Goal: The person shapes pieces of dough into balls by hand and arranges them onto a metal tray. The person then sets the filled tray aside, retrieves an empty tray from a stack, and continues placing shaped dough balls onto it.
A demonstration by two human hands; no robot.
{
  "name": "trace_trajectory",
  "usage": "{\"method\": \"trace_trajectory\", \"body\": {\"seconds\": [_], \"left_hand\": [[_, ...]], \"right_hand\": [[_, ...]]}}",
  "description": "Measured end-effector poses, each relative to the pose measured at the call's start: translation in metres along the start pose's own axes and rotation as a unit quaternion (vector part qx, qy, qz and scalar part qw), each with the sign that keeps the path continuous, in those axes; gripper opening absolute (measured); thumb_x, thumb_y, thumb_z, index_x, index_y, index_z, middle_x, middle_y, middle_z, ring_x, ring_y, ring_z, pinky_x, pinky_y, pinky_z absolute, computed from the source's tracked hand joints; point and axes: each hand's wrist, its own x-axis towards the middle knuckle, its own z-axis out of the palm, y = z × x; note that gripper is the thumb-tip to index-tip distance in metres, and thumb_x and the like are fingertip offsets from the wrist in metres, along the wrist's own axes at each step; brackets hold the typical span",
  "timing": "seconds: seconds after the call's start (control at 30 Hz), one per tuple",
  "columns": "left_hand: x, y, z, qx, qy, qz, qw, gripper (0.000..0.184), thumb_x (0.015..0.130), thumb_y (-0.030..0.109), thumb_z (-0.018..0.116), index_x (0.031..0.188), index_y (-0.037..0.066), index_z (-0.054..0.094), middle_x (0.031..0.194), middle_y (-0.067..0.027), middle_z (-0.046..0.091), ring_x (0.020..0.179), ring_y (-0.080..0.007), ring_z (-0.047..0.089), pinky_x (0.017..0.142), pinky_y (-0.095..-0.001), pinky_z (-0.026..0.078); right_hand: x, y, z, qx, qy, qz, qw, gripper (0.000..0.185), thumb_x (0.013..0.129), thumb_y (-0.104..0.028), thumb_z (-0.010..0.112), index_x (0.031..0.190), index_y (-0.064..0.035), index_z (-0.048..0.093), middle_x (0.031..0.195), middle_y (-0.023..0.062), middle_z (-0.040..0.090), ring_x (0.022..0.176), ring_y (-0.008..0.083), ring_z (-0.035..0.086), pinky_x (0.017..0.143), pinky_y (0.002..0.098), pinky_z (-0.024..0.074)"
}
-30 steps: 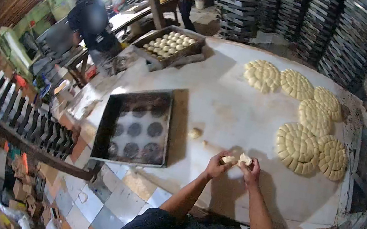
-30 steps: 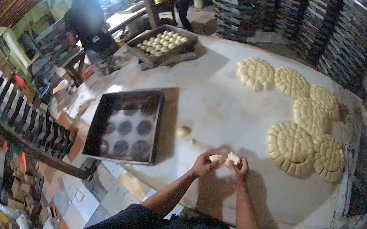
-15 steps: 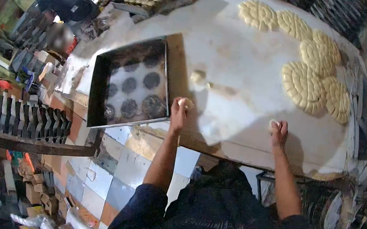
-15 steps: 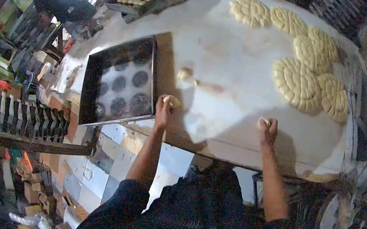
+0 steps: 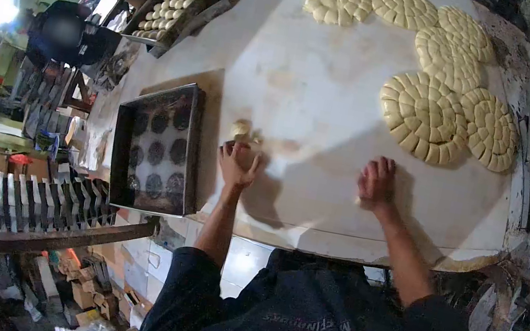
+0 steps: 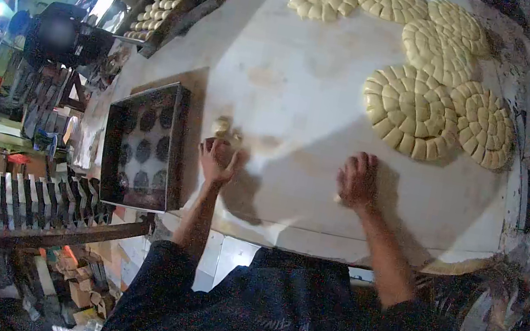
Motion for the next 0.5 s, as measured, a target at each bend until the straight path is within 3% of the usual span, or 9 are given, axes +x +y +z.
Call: {"method": "trace_trajectory", "body": {"seconds": [0.07, 0.1, 0.17, 0.23, 0.27, 0.33, 0.4, 0.47, 0.5], "left_hand": [[-0.002, 0.027, 0.031, -0.017, 0.007, -0.050, 0.999, 0.032, 0.076, 0.035, 0.072, 0.089, 0.008, 0.063, 0.098, -0.0158, 0.056, 0.098, -0.0358, 0.049, 0.090, -0.0487, 0.036], [-0.009, 0.037, 0.038, -0.033, 0.022, -0.100, 0.994, 0.028, 0.079, 0.033, 0.071, 0.087, 0.008, 0.063, 0.095, -0.0153, 0.057, 0.095, -0.0350, 0.050, 0.088, -0.0477, 0.036], [-0.036, 0.058, 0.037, 0.012, -0.024, -0.039, 0.999, 0.021, 0.083, 0.026, 0.066, 0.092, 0.007, 0.061, 0.098, -0.0142, 0.058, 0.092, -0.0347, 0.050, 0.085, -0.0423, 0.036], [-0.068, 0.054, 0.028, 0.032, -0.088, 0.048, 0.994, 0.017, 0.088, 0.015, 0.058, 0.100, 0.004, 0.057, 0.099, -0.0159, 0.056, 0.091, -0.0366, 0.049, 0.084, -0.0432, 0.036], [-0.064, 0.045, 0.025, 0.043, -0.090, 0.050, 0.994, 0.017, 0.088, 0.015, 0.058, 0.100, 0.004, 0.057, 0.099, -0.0159, 0.056, 0.091, -0.0366, 0.049, 0.084, -0.0432, 0.036], [-0.055, 0.021, 0.013, -0.025, -0.148, 0.052, 0.987, 0.017, 0.090, 0.006, 0.049, 0.107, 0.002, 0.052, 0.098, -0.0183, 0.053, 0.091, -0.0384, 0.048, 0.082, -0.0460, 0.037], [-0.011, 0.012, 0.012, -0.025, -0.084, 0.071, 0.994, 0.016, 0.094, 0.006, 0.045, 0.107, -0.001, 0.049, 0.097, -0.0202, 0.052, 0.090, -0.0398, 0.046, 0.081, -0.0502, 0.037], [0.025, 0.014, 0.025, -0.074, -0.080, -0.018, 0.994, 0.015, 0.094, 0.007, 0.045, 0.106, -0.001, 0.049, 0.101, -0.0199, 0.051, 0.098, -0.0402, 0.043, 0.086, -0.0502, 0.036], [0.037, 0.015, 0.035, -0.035, -0.075, 0.062, 0.995, 0.016, 0.093, 0.008, 0.047, 0.106, -0.001, 0.050, 0.103, -0.0199, 0.051, 0.101, -0.0398, 0.042, 0.087, -0.0492, 0.036]], "right_hand": [[0.009, -0.024, 0.025, 0.029, 0.014, 0.051, 0.998, 0.016, 0.076, -0.015, 0.058, 0.087, -0.0033, 0.055, 0.093, 0.0166, 0.051, 0.093, 0.0380, 0.048, 0.088, 0.0528, 0.0375], [0.001, -0.036, 0.039, 0.037, 0.002, 0.022, 0.999, 0.017, 0.076, -0.015, 0.058, 0.088, -0.0030, 0.055, 0.091, 0.0161, 0.052, 0.091, 0.0375, 0.049, 0.090, 0.0521, 0.0385], [-0.021, -0.043, 0.039, 0.047, -0.009, -0.011, 0.999, 0.018, 0.077, -0.016, 0.058, 0.088, -0.0027, 0.056, 0.089, 0.0157, 0.053, 0.090, 0.0370, 0.050, 0.092, 0.0514, 0.0394], [-0.048, -0.041, 0.022, 0.047, -0.104, -0.100, 0.988, 0.019, 0.075, -0.015, 0.059, 0.088, -0.0019, 0.056, 0.087, 0.0151, 0.054, 0.089, 0.0360, 0.052, 0.096, 0.0516, 0.0391], [-0.053, -0.034, 0.014, 0.052, -0.133, -0.129, 0.981, 0.019, 0.075, -0.015, 0.059, 0.088, -0.0017, 0.056, 0.086, 0.0150, 0.055, 0.089, 0.0356, 0.052, 0.097, 0.0517, 0.0391], [-0.056, -0.006, -0.007, 0.009, -0.175, -0.282, 0.943, 0.018, 0.073, -0.015, 0.061, 0.085, -0.0018, 0.058, 0.088, 0.0139, 0.055, 0.093, 0.0342, 0.053, 0.100, 0.0523, 0.0380], [-0.037, 0.003, -0.014, 0.024, -0.142, -0.247, 0.958, 0.017, 0.073, -0.015, 0.061, 0.085, -0.0022, 0.058, 0.090, 0.0137, 0.055, 0.094, 0.0346, 0.053, 0.101, 0.0521, 0.0377], [-0.024, 0.007, -0.009, 0.030, -0.108, -0.211, 0.971, 0.016, 0.073, -0.014, 0.061, 0.084, -0.0025, 0.058, 0.091, 0.0135, 0.055, 0.095, 0.0349, 0.053, 0.102, 0.0520, 0.0374], [-0.021, 0.004, -0.005, 0.031, -0.116, -0.182, 0.976, 0.016, 0.073, -0.014, 0.062, 0.083, -0.0027, 0.059, 0.091, 0.0135, 0.055, 0.095, 0.0349, 0.053, 0.102, 0.0514, 0.0378]]}}
